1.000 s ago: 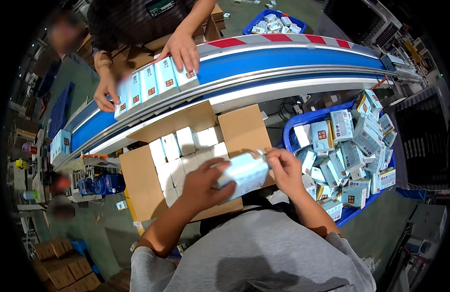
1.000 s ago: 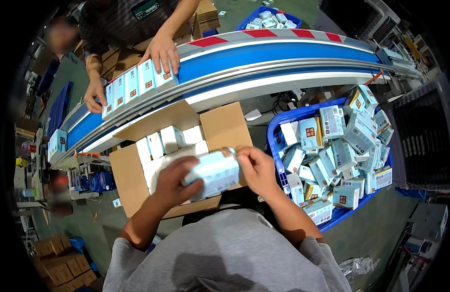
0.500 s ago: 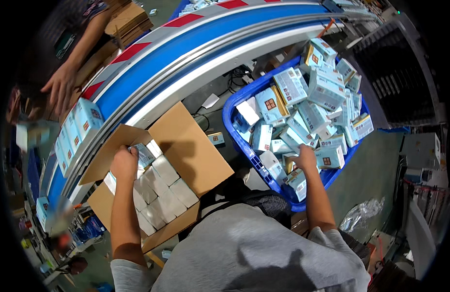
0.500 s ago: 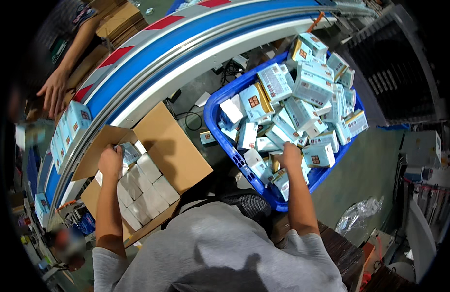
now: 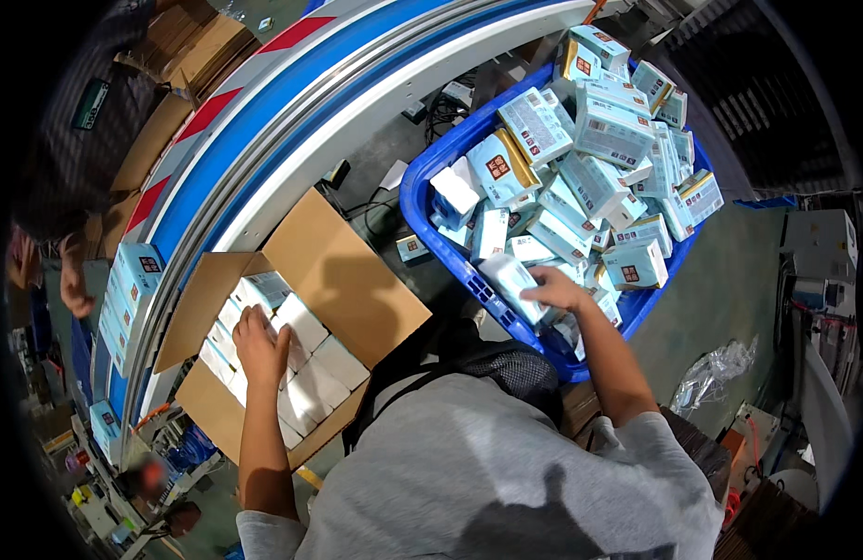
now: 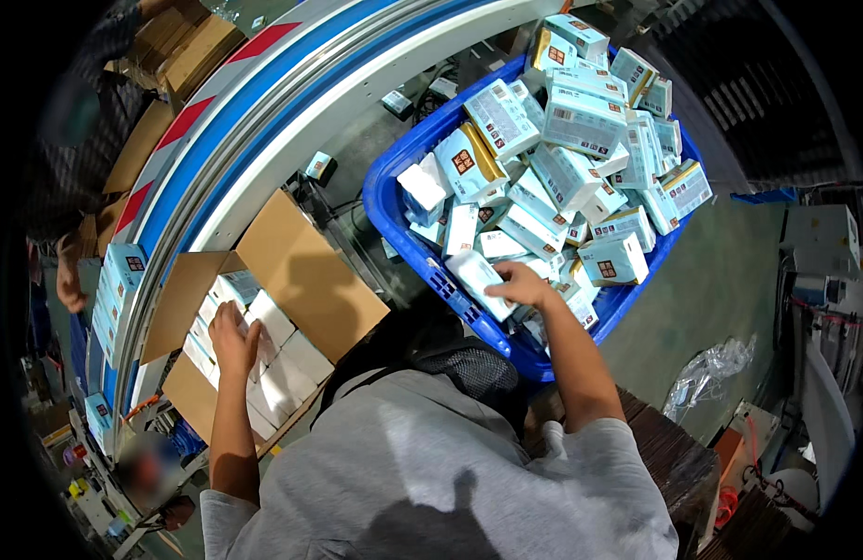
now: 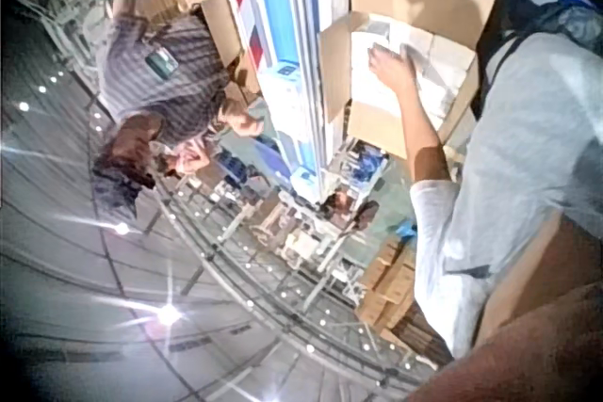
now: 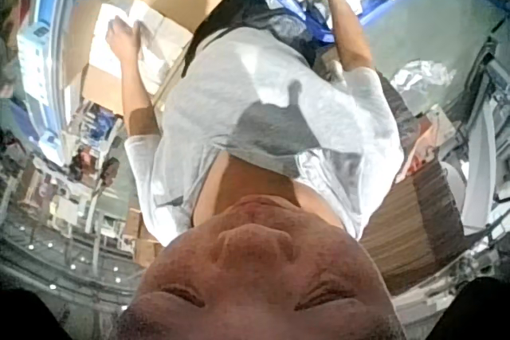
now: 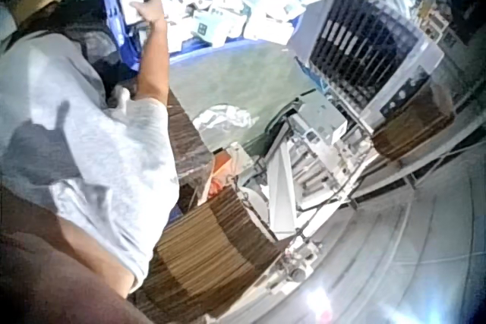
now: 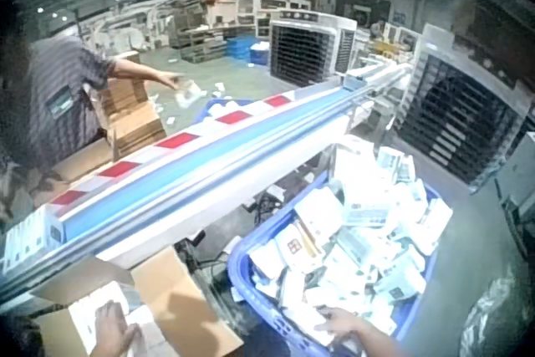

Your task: The person assembles a cardboard box and fills it with smaller white-and-blue packages from a conveyor belt, arranging them in multiple layers.

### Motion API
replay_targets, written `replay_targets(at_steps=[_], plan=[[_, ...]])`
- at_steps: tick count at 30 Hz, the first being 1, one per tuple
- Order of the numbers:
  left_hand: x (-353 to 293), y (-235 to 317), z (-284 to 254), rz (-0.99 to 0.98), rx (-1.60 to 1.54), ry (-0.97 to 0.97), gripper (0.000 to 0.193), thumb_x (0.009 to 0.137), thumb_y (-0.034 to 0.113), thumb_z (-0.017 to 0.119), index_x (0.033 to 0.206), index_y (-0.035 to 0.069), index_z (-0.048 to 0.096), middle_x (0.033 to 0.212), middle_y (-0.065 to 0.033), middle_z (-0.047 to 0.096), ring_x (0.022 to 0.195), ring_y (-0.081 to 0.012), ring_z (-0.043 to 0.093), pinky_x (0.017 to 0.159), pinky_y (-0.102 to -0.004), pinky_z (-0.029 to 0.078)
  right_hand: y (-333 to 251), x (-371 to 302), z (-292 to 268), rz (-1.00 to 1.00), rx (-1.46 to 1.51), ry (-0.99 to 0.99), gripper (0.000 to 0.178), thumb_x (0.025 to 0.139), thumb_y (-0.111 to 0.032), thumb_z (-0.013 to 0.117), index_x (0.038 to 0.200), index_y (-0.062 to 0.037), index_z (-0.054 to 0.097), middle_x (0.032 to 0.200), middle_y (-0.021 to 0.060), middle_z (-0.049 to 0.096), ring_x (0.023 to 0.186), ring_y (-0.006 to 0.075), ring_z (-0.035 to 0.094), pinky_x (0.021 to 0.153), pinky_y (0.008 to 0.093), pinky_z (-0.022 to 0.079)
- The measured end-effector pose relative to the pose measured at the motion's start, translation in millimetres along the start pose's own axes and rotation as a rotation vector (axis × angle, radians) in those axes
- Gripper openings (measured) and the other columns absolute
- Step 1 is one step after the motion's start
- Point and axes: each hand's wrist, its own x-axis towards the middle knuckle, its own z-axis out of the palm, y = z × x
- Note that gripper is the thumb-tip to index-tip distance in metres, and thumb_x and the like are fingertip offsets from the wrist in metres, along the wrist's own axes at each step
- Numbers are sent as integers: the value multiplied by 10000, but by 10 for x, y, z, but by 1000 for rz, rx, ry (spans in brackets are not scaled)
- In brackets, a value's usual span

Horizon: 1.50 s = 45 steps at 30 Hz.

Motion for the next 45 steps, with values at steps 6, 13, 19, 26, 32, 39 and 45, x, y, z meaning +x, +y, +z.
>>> replay_targets(at_steps=[6,13,19,26,32,39,45], plan=[[233,1029,-467,468,-519,33,461,636,71,698,1062,30,526,1051,-161,547,988,-334,502,852,-396,405,-458,86,189,-428,-334,-39,603,663,-153,731,1184,-82,435,1202,110,454,1089,206,440,915,336,366],[225,1503,-385,649,-709,-137,313,694,151,632,969,21,561,915,-163,591,856,-327,557,740,-392,446,-413,296,537,-527,-255,361,616,591,-141,761,1146,-145,494,1075,108,560,989,228,536,846,316,420],[215,1580,-472,721,-617,-80,472,656,228,681,1071,50,544,1048,-145,567,1003,-319,517,856,-408,413,-746,-38,447,-655,-329,517,407,644,-99,667,1036,-42,575,1027,122,588,927,230,577,813,319,454],[171,1675,-1191,687,-682,-117,597,687,340,667,1179,87,441,1003,-142,544,939,-318,518,772,-408,417,-2078,-1089,915,-1128,-497,204,262,617,-98,653,876,-65,661,1043,166,569,909,286,577,793,352,451],[-56,1428,-1355,445,-632,-42,513,743,341,620,1168,96,471,1009,-131,568,936,-312,550,769,-380,447,-2095,-698,1409,-1250,-295,441,93,682,-6,612,772,-3,635,901,172,631,841,264,618,766,314,476],[-270,948,-1463,307,-511,-226,497,754,380,590,1154,98,502,1070,-117,564,964,-284,550,812,-373,443,-2513,-619,1743,-1058,-627,85,52,745,-33,587,752,16,600,761,137,634,702,234,627,627,306,489],[-389,645,-1486,247,-563,-199,527,729,414,600,1151,110,516,1063,-112,579,949,-277,559,799,-368,448,-2743,-584,1962,-1239,-749,-256,124,719,-103,664,803,-14,643,812,143,639,698,285,611,627,319,492]])
